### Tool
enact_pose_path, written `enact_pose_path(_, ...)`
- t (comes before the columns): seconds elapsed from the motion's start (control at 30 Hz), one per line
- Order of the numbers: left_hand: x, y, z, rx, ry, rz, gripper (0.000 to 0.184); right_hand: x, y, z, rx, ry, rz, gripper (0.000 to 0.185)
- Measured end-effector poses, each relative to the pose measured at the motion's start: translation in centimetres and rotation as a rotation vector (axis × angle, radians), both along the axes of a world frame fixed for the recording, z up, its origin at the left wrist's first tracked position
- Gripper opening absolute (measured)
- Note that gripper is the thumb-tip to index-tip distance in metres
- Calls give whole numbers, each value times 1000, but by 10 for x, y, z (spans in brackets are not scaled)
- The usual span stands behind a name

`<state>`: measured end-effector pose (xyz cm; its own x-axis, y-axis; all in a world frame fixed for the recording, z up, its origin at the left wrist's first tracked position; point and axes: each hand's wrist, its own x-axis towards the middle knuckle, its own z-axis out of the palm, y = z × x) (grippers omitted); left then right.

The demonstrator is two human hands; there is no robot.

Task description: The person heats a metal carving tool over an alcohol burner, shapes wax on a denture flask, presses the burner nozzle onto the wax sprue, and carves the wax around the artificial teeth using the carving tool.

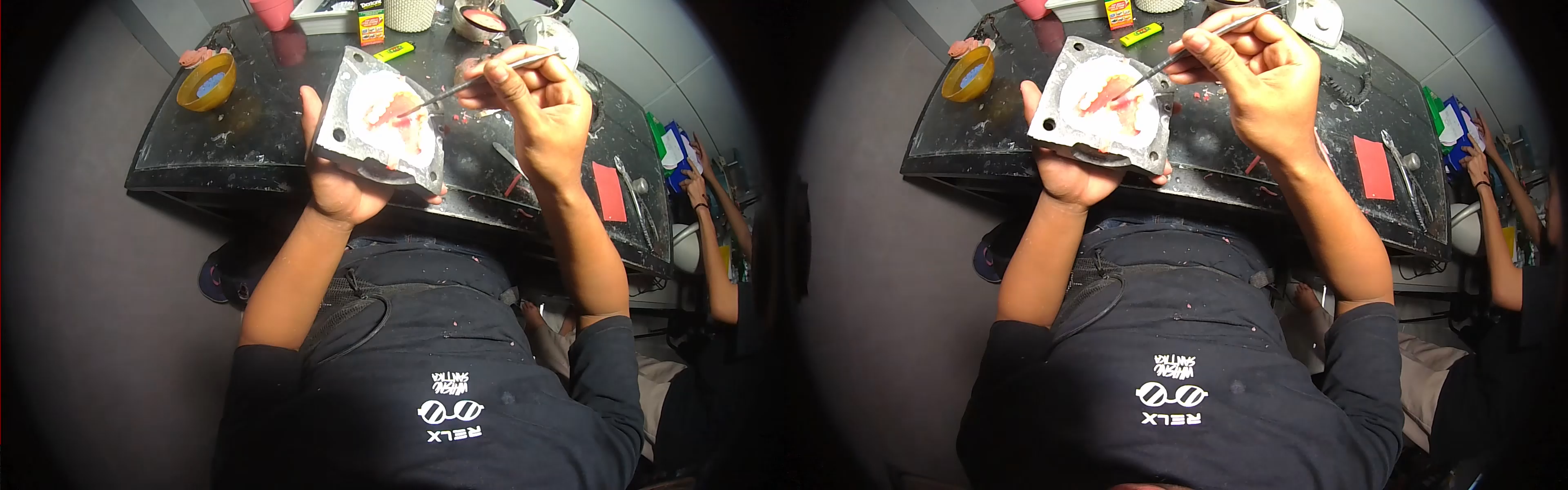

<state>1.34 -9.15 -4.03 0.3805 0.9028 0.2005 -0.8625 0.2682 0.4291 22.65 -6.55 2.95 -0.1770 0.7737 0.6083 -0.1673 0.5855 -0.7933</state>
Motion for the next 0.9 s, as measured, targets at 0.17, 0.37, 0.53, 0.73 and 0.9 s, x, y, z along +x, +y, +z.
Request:
enact_pose_path(0.17,0,1,0,45,79,21,108,-5,-2,-2,5,-14,25,14)
enact_pose_path(0.37,0,0,3,58,77,11,108,-6,-5,-2,-3,-9,32,15)
enact_pose_path(0.53,0,0,1,56,27,-17,107,-5,-5,-4,16,-6,39,15)
enact_pose_path(0.73,-1,2,-3,128,-104,-110,106,-5,-4,-6,46,-19,46,15)
enact_pose_path(0.9,5,-7,10,75,25,3,97,-6,-4,-6,77,-1,52,14)
